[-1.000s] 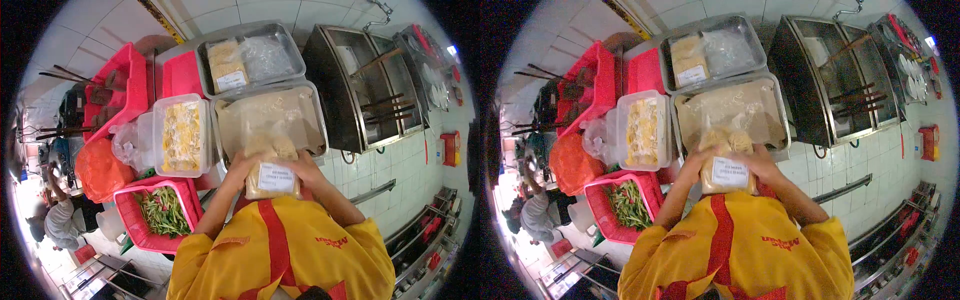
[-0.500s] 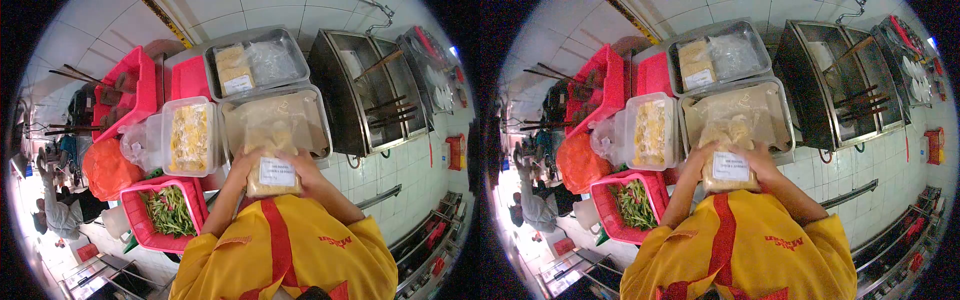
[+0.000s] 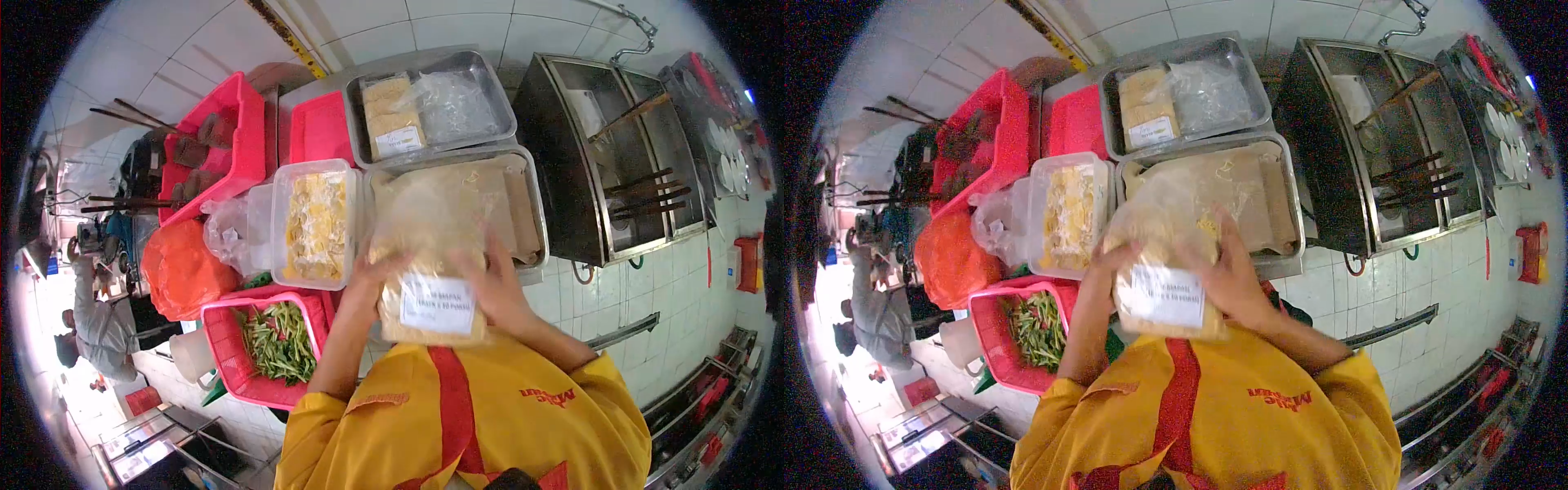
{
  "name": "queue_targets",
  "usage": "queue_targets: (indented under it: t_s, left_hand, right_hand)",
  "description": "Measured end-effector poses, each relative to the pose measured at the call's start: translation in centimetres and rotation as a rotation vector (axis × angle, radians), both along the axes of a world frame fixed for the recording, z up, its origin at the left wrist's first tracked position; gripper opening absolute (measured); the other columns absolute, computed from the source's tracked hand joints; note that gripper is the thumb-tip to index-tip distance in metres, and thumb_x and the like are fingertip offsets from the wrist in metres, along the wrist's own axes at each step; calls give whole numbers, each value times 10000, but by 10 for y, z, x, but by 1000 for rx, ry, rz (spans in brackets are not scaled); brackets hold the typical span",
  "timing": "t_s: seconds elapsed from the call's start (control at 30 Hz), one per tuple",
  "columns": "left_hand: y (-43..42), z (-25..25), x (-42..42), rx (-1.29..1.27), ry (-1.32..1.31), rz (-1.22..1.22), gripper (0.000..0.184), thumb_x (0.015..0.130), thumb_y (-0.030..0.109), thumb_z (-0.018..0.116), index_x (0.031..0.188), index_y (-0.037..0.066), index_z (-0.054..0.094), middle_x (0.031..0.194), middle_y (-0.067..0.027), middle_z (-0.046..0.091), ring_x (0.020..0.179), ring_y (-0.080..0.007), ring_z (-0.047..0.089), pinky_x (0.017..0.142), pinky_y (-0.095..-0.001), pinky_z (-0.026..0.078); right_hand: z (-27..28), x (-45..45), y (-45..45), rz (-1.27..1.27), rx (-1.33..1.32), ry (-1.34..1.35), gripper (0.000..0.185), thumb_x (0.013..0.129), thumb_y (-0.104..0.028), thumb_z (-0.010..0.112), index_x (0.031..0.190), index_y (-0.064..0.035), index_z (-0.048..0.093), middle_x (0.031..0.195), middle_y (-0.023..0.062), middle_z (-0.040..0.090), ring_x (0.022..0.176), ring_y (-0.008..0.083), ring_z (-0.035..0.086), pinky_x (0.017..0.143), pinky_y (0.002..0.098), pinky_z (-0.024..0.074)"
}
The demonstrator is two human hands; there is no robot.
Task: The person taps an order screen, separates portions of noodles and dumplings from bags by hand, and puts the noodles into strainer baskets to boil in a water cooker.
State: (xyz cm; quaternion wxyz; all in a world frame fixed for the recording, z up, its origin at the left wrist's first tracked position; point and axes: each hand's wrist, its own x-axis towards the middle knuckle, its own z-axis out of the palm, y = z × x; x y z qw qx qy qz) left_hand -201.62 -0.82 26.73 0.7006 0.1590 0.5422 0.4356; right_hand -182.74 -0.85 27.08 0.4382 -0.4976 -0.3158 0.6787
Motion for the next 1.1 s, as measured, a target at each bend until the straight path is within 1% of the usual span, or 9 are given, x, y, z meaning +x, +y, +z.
queue_targets:
  t_s: [0.27,0.37,0.47,0.53,0.6,0.77,0.83,1.0,1.1]
  left_hand:
    - [1,-27,-86,120,6,39,735,752,59,659,1372,-29,275,1139,-242,568,1001,-288,607,869,-388,506]
    - [5,21,-82,264,-518,125,621,783,100,620,1324,-51,356,1132,-245,574,992,-295,613,874,-395,510]
    - [10,54,-60,460,-171,269,458,825,191,565,1198,-66,501,1093,-214,607,944,-296,634,833,-407,538]
    - [8,62,-56,432,-108,437,435,833,222,562,1171,-50,527,1052,-186,629,930,-284,639,805,-407,549]
    - [4,58,-61,491,-256,416,425,851,270,551,1154,-28,548,1037,-170,637,926,-277,639,806,-405,543]
    - [21,35,-41,442,-156,663,448,898,388,500,1176,39,541,1097,-117,612,947,-247,620,837,-379,517]
    - [26,8,-35,434,-134,702,437,922,376,484,1202,44,521,1111,-108,599,983,-235,602,874,-376,494]
    - [17,-14,-24,483,-87,662,369,945,260,496,1242,45,448,1157,-87,537,1121,-207,485,1018,-371,370]
    - [-3,-24,-25,530,156,336,530,917,304,542,1320,41,319,1309,-99,428,1209,-251,430,1073,-373,293]
  right_hand:
    - [20,27,64,261,939,-949,784,655,-30,709,1370,-136,405,1340,190,409,1272,369,362,1045,392,311]
    - [24,-5,100,173,1266,-881,675,665,9,683,1298,-123,491,1354,174,408,1287,369,344,1051,404,301]
    - [5,-22,141,263,1475,-470,494,700,-47,674,1174,-161,593,1347,161,430,1284,357,356,1082,469,256]
    - [-4,-26,142,368,1413,-311,310,791,-111,635,1102,-110,631,1332,107,469,1268,306,392,1074,434,281]
    - [-4,-35,113,602,754,102,258,885,-180,563,1115,-76,617,1314,53,492,1238,201,420,1035,363,338]
    - [-55,-99,37,265,-114,1003,444,907,-269,561,1289,-64,464,1162,40,576,1079,132,519,953,308,403]
    - [-57,-119,39,-24,491,708,510,860,-264,627,1289,-76,425,1124,69,581,986,183,581,874,333,477]
    - [-41,-121,124,49,-65,554,580,753,-252,734,1217,-77,432,1118,121,554,902,231,619,658,365,559]
    - [-73,-151,195,32,50,341,540,746,-281,711,1220,-135,500,1095,67,573,975,217,593,786,413,521]
